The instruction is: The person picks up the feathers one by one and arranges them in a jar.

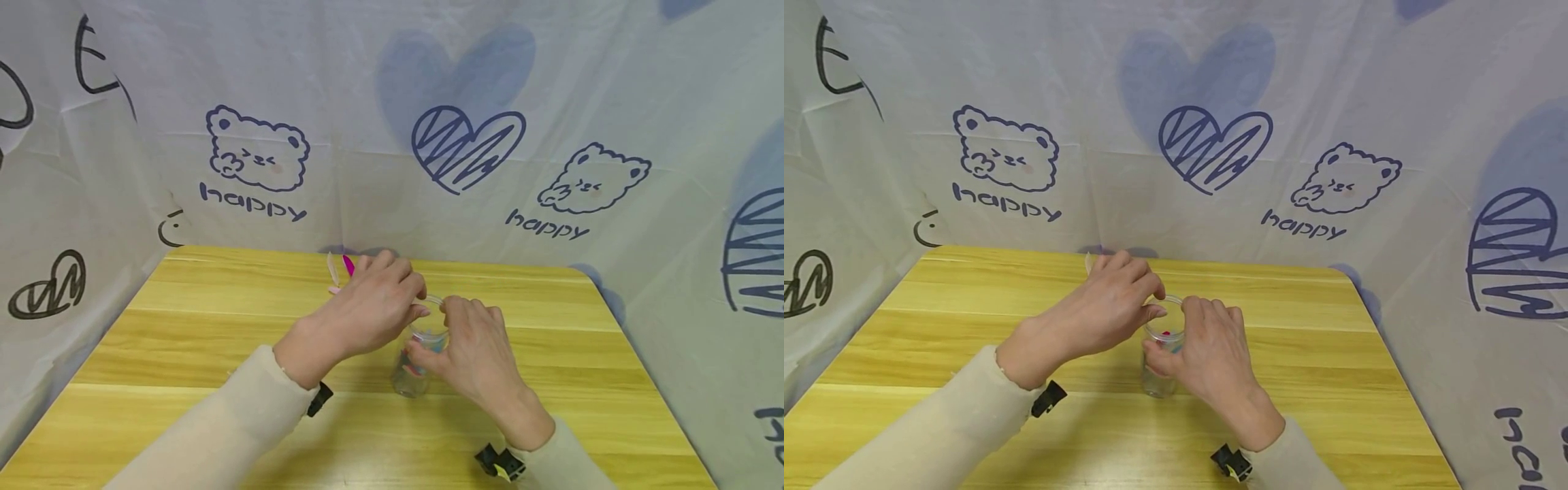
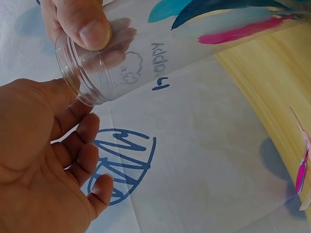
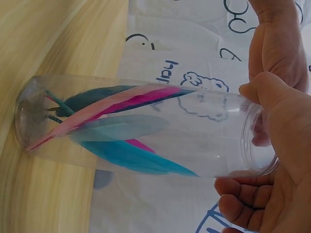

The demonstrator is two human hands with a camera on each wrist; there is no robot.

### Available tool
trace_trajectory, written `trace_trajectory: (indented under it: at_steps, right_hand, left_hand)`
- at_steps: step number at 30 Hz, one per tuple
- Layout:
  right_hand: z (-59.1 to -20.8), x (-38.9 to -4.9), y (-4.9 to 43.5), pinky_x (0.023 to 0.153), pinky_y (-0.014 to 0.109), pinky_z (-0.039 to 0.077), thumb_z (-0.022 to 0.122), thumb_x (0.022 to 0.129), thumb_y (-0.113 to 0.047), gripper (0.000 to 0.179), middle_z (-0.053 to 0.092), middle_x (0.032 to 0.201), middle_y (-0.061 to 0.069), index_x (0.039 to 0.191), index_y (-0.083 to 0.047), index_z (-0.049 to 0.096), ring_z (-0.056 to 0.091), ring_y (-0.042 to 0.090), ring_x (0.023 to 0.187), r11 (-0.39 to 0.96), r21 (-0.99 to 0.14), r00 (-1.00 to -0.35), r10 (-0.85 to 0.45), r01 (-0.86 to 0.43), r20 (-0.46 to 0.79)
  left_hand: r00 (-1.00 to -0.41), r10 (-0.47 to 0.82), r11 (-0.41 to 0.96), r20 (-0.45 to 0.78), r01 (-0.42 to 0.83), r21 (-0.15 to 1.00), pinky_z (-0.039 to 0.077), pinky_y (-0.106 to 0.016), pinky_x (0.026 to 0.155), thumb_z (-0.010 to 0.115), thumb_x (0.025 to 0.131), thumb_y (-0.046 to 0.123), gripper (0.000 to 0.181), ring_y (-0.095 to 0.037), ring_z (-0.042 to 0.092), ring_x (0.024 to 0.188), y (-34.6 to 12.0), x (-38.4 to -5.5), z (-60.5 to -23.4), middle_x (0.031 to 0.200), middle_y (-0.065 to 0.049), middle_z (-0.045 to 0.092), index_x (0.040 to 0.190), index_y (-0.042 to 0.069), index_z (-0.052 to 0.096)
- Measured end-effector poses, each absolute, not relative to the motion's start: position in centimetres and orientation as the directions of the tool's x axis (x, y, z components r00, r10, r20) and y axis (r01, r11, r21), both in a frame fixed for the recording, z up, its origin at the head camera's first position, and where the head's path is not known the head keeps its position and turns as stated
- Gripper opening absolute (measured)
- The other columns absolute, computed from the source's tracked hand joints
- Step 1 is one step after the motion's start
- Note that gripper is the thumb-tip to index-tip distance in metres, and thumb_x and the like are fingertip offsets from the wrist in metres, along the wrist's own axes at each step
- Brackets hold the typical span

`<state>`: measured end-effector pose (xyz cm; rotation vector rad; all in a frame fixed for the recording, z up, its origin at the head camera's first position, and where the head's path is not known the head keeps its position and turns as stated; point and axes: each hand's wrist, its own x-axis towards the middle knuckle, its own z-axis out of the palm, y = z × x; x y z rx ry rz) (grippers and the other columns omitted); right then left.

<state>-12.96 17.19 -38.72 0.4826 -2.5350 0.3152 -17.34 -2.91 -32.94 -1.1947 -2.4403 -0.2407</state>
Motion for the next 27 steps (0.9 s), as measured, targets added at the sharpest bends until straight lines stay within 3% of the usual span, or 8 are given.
trace_trajectory:
  at_steps: [16, 20, 27]
  right_hand:
    - [-38.7, -12.9, 17.3, 0.068, 0.035, 0.033, 0.087, 0.076, -0.055, 0.061, 0.056, 0.077, -0.001, 0.101, -0.007, 0.059, 0.051, 0.019, 0.068, 0.906, -0.131, -0.788, -0.27, -0.403, 0.553]
    - [-38.7, -12.8, 17.3, 0.069, 0.037, 0.035, 0.088, 0.075, -0.058, 0.066, 0.059, 0.081, 0.001, 0.104, -0.007, 0.058, 0.054, 0.021, 0.071, 0.906, -0.133, -0.791, -0.271, -0.403, 0.549]
    - [-38.6, -12.8, 17.3, 0.07, 0.037, 0.036, 0.088, 0.076, -0.06, 0.068, 0.059, 0.082, 0.0, 0.104, -0.007, 0.057, 0.055, 0.02, 0.072, 0.901, -0.144, -0.793, -0.272, -0.408, 0.545]
  left_hand:
    - [-0.502, 0.707, 0.626, 0.498, 0.771, -0.112, 0.041, -0.04, 0.079, 0.066, 0.106, 0.033, 0.018, -0.024, 0.051, 0.091, -2.8, -17.3, -33.4, 0.094, 0.001, 0.06, 0.103, 0.015, 0.066]
    - [-0.544, 0.665, 0.652, 0.512, 0.757, -0.042, 0.04, -0.041, 0.081, 0.064, 0.106, 0.031, 0.016, -0.025, 0.054, 0.096, -3.1, -17.8, -33.4, 0.099, 0.0, 0.064, 0.106, 0.015, 0.067]
    - [-0.677, 0.524, 0.748, 0.517, 0.656, 0.101, 0.041, -0.043, 0.081, 0.057, 0.109, 0.02, 0.013, -0.029, 0.055, 0.101, -4.5, -19.8, -33.9, 0.102, -0.004, 0.065, 0.107, 0.012, 0.068]
